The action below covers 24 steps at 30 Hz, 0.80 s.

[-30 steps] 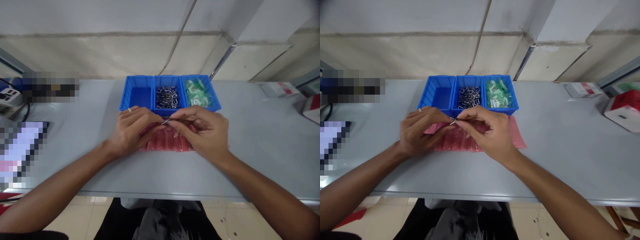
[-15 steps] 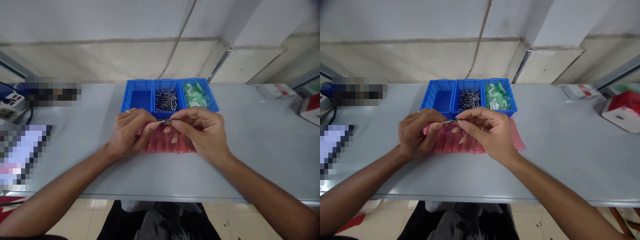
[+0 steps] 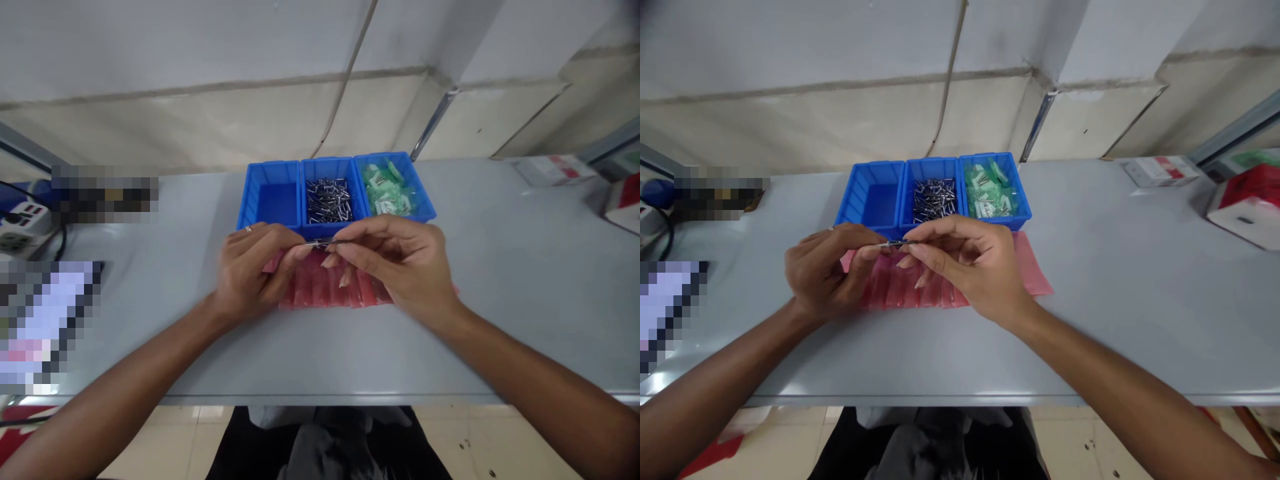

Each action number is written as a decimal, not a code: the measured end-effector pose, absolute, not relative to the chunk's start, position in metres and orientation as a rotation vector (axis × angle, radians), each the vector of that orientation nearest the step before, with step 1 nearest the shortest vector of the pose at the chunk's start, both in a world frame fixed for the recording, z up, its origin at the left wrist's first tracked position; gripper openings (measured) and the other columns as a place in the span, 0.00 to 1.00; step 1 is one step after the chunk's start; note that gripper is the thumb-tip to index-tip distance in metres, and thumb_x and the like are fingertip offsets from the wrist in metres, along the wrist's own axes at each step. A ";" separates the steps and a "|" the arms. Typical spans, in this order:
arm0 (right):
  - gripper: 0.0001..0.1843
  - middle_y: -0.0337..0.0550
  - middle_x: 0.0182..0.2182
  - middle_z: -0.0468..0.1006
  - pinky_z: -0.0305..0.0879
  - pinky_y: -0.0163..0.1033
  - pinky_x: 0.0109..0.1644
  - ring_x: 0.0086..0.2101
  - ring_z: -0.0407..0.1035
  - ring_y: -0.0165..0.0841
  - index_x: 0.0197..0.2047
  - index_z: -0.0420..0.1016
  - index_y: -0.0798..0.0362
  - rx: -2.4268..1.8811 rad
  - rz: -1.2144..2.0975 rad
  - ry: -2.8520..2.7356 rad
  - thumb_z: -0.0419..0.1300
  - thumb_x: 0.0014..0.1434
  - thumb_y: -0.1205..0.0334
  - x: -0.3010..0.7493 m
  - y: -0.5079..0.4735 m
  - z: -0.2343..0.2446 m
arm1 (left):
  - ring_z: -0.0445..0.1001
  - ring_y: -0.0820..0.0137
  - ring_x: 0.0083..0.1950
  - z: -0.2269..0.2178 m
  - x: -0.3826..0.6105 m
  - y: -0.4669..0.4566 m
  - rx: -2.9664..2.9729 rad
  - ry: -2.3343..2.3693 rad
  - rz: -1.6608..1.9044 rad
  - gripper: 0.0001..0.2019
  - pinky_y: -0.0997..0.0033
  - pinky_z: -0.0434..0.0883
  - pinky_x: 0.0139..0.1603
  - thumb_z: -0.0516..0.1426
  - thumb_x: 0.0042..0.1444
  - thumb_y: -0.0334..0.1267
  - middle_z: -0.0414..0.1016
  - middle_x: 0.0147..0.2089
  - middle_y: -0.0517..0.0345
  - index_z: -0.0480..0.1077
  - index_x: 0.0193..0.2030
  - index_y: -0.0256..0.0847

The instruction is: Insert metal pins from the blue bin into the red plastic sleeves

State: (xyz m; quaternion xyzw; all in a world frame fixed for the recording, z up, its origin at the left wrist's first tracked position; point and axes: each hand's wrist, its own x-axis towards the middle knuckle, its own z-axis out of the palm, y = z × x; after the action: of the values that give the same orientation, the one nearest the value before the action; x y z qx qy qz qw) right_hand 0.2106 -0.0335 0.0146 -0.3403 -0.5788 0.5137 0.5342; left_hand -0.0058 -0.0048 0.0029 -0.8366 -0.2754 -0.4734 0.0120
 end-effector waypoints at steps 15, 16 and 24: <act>0.05 0.38 0.34 0.86 0.82 0.36 0.32 0.28 0.81 0.30 0.44 0.83 0.48 -0.800 1.197 -1.369 0.69 0.63 0.65 0.212 -0.032 0.009 | 0.77 0.75 0.31 0.001 -0.005 -0.005 -2.601 -0.847 -1.505 0.02 0.73 0.71 0.34 0.63 0.65 0.33 0.81 0.34 0.60 0.73 0.43 0.40; 0.06 0.38 0.34 0.86 0.81 0.36 0.31 0.29 0.81 0.31 0.44 0.83 0.48 -0.805 1.190 -1.376 0.69 0.63 0.65 0.211 -0.033 0.010 | 0.76 0.75 0.30 0.001 -0.005 -0.005 -2.598 -0.858 -1.495 0.02 0.72 0.71 0.33 0.62 0.66 0.34 0.81 0.33 0.61 0.73 0.42 0.40; 0.06 0.36 0.31 0.85 0.76 0.36 0.23 0.24 0.78 0.30 0.44 0.81 0.48 -0.845 1.217 -1.398 0.70 0.63 0.63 0.210 -0.035 0.011 | 0.75 0.74 0.29 0.003 -0.004 -0.006 -2.653 -0.893 -1.494 0.05 0.69 0.70 0.32 0.59 0.69 0.37 0.79 0.31 0.61 0.72 0.39 0.43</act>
State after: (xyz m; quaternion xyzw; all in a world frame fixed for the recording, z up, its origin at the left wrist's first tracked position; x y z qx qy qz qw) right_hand 0.2098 -0.0349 0.0111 -0.3533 -0.5842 0.5088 0.5244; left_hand -0.0039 -0.0062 0.0033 -0.8360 -0.2815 -0.4708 -0.0157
